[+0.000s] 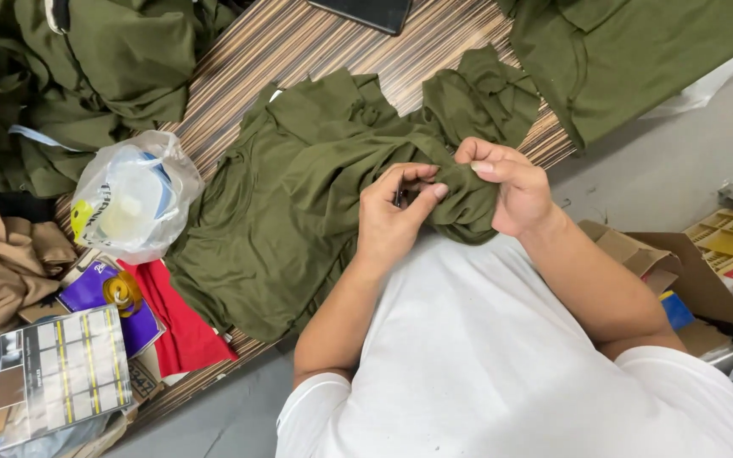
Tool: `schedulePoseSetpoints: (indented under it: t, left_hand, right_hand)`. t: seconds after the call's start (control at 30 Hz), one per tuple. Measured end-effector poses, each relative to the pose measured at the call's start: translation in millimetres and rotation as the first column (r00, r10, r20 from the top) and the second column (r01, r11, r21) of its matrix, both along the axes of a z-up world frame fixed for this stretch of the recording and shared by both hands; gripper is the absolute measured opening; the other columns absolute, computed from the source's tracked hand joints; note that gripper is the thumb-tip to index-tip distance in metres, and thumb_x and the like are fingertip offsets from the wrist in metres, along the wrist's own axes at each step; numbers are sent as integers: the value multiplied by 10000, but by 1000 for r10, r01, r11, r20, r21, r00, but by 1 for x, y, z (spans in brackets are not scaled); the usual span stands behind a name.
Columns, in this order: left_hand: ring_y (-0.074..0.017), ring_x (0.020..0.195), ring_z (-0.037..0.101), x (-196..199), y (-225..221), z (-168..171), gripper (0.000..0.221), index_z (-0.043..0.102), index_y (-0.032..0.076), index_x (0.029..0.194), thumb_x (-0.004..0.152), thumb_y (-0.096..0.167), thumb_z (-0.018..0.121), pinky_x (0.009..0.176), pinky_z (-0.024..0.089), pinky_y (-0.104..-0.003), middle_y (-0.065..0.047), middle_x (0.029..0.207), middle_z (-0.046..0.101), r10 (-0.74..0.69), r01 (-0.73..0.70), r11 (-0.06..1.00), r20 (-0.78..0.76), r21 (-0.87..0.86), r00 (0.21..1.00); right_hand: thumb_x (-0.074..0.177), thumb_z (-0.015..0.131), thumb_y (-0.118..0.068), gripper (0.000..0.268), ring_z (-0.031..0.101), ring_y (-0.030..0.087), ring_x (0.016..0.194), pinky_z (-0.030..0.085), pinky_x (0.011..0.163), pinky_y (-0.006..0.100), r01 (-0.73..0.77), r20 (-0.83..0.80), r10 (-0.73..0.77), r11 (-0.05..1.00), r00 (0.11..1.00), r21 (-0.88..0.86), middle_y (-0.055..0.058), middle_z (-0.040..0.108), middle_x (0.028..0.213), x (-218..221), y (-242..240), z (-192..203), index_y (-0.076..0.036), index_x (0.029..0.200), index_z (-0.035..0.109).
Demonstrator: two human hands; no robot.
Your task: Trimming loose threads from olive green shirts using a small hand tool on a work table in a factory setting.
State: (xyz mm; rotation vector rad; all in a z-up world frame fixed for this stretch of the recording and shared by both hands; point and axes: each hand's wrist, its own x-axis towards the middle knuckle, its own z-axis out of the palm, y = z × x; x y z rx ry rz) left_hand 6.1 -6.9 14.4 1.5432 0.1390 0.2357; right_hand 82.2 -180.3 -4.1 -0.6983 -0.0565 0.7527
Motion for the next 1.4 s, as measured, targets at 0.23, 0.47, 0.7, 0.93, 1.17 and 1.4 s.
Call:
schedulePoseSetpoints:
  t: [0.23,0.47,0.7,0.93,1.17,1.4]
  left_hand:
    - [-138,577,604,3,32,15,112,740,92,827,780,-2,777,547,479,-274,-22,772,699,153,-177,945,108,275,982]
    - [-157,527,579,3,40,7,79,705,91,816,806,44,766,510,467,-287,-34,651,639,183,-186,915,42,359,982]
    - [-471,859,647,-18,3,64,395,527,-44,1359,1024,154,595,748,536,-525,-243,971,617,138,-156,867,71,473,988]
    - [-333,910,726,-23,-22,35,436,584,-9,1424,1025,145,673,726,608,-405,-145,1044,653,22,-101,850,156,517,987]
    - [-312,888,747,-23,-24,34,429,629,-10,1372,991,165,716,717,624,-380,-138,1023,683,48,-144,807,179,572,983]
    - [-311,874,755,-23,-23,34,408,654,-4,1343,981,172,723,697,629,-383,-131,1014,696,53,-151,812,186,564,981]
  right_hand:
    - [846,734,-62,192,618,110,696,479,618,246,120,493,96,914,865,-388,103,661,714,7,-17,12,50,994,683]
    - [883,821,-22,108,520,65,808,437,745,242,251,609,170,802,775,-543,51,635,801,13,-13,19,-3,972,763]
    - [923,778,-72,131,677,76,900,575,860,258,96,223,24,854,974,-512,53,732,886,8,-1,14,13,1020,757]
    - [1004,671,-93,169,775,233,911,652,755,394,32,36,-18,896,999,-443,189,757,887,7,-7,7,71,1008,714]
    - [1002,684,-102,192,764,251,745,658,656,422,52,-21,-68,902,997,-428,235,737,806,4,-13,-13,81,960,721]
    - [993,686,-105,203,767,251,732,656,643,424,43,-53,-73,901,996,-433,230,737,791,1,-10,-7,91,956,723]
